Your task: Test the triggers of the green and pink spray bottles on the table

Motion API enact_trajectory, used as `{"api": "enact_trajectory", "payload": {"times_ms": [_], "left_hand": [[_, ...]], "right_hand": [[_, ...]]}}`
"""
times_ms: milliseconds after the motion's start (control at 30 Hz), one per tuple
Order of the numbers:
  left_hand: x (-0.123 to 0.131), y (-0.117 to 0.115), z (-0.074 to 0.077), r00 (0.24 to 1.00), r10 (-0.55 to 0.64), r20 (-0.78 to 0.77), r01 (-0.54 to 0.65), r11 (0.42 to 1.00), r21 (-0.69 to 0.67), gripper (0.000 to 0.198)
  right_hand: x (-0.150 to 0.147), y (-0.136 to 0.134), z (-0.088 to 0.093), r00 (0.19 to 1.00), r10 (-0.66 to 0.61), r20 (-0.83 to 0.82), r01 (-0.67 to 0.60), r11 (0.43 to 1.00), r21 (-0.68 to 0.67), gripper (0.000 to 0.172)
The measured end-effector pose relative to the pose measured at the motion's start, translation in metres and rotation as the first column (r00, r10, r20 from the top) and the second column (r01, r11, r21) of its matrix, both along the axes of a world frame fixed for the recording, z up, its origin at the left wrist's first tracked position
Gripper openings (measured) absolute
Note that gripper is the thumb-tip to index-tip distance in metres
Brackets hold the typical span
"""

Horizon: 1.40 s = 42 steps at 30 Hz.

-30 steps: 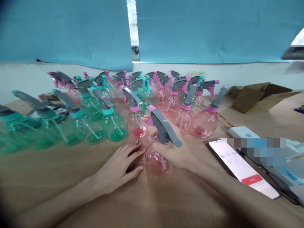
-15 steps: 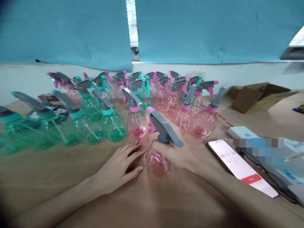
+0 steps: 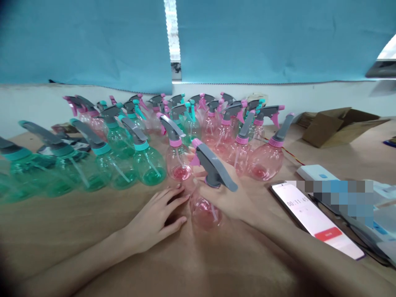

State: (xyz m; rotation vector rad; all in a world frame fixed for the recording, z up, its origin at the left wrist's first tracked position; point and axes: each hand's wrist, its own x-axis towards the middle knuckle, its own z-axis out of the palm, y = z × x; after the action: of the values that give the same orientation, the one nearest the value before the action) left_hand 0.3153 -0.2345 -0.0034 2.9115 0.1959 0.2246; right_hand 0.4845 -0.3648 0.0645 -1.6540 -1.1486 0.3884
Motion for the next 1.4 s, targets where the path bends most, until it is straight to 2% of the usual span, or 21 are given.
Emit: {"api": "enact_trajectory", "payload": {"times_ms": [167, 467, 667, 833, 967, 1100, 1200, 1333, 1400], "left_hand": [[-0.001, 0.000, 0.000, 1.000, 0.003, -0.001, -0.003, 1.000, 0.004, 0.047], [0.000, 0.000, 0.000, 1.000, 0.007, 0.009, -0.007, 1.000, 0.003, 0.047], [-0.001, -0.001, 0.001, 1.000, 0.007, -0.007, -0.007, 1.000, 0.006, 0.048], [-0.001, -0.001, -0.001, 1.000, 0.010, 0.005, -0.010, 1.000, 0.017, 0.049], [-0.001, -0.001, -0.001, 1.000, 0.005, 0.018, -0.005, 1.000, 0.013, 0.048], [-0.001, -0.001, -0.001, 1.000, 0.002, 0.028, -0.003, 1.000, 0.013, 0.046], [-0.002, -0.001, -0.001, 0.999, -0.004, 0.042, 0.003, 1.000, 0.012, 0.044], [-0.001, 0.000, -0.001, 0.999, 0.003, 0.034, -0.003, 1.000, 0.016, 0.048], [0.000, -0.001, -0.001, 1.000, 0.006, 0.024, -0.006, 1.000, 0.019, 0.048]], "right_hand": [[0.000, -0.002, 0.001, 0.996, 0.006, 0.093, -0.008, 1.000, 0.022, 0.025], [-0.001, -0.003, 0.001, 0.985, -0.064, 0.158, 0.059, 0.998, 0.037, 0.008], [-0.001, -0.003, 0.003, 0.975, -0.054, 0.215, 0.052, 0.999, 0.013, 0.007], [-0.002, -0.003, -0.003, 0.962, -0.116, 0.246, 0.105, 0.993, 0.061, 0.022], [-0.001, -0.008, -0.009, 0.963, -0.058, 0.263, 0.054, 0.998, 0.023, 0.032], [0.002, -0.015, -0.011, 0.949, -0.056, 0.309, 0.062, 0.998, -0.012, 0.032], [0.003, -0.023, -0.016, 0.905, -0.078, 0.418, 0.103, 0.994, -0.038, 0.042], [-0.002, -0.039, -0.028, 0.831, -0.179, 0.527, 0.201, 0.979, 0.016, 0.063], [-0.005, -0.045, -0.033, 0.787, -0.247, 0.565, 0.271, 0.962, 0.042, 0.062]]}}
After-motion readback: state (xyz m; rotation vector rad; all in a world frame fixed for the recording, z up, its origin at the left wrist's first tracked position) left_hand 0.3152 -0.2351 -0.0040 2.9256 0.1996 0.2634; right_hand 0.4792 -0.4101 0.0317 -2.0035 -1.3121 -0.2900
